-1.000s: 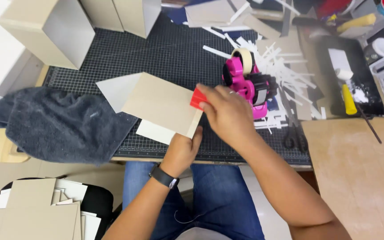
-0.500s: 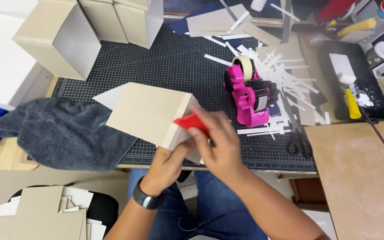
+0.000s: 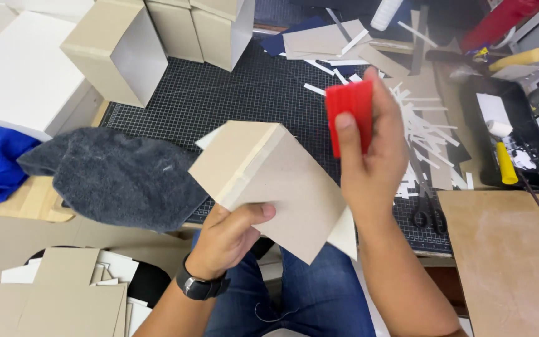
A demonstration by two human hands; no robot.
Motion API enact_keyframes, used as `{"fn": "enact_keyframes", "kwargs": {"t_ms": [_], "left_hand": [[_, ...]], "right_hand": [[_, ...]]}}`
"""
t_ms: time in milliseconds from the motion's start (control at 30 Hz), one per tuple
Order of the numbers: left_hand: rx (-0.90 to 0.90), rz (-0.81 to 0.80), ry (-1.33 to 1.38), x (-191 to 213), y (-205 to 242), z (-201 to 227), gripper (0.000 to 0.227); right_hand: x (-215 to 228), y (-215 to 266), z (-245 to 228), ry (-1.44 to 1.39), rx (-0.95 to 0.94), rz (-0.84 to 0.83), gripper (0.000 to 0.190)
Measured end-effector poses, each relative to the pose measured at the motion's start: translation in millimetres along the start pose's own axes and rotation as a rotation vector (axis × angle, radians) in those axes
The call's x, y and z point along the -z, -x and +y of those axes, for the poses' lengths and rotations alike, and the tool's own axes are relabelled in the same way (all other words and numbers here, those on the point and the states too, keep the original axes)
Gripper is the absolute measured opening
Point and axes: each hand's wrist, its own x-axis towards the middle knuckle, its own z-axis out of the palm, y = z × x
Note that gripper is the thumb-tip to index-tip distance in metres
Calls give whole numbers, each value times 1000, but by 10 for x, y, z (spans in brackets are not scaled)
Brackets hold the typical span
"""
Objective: Folding and taping cardboard sheets to assemble small boxes on a workshop table.
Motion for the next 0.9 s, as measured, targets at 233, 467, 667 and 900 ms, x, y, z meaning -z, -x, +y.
{"fn": "enact_keyframes", "kwargs": {"t_ms": [233, 467, 667, 900], "left_hand": [[-1, 16, -14, -63, 4, -35, 39], [-97, -192, -585, -77, 17, 89, 9], [-43, -208, -660, -123, -25, 131, 21], [-105, -325, -706, -33, 42, 125, 19]], "right_hand": [[9, 293, -181, 102, 421, -178, 37], [-43, 416, -332, 132, 468, -277, 35], [-35, 374, -239, 102, 446, -271, 37], [92, 371, -173, -182, 428, -479, 42]]}}
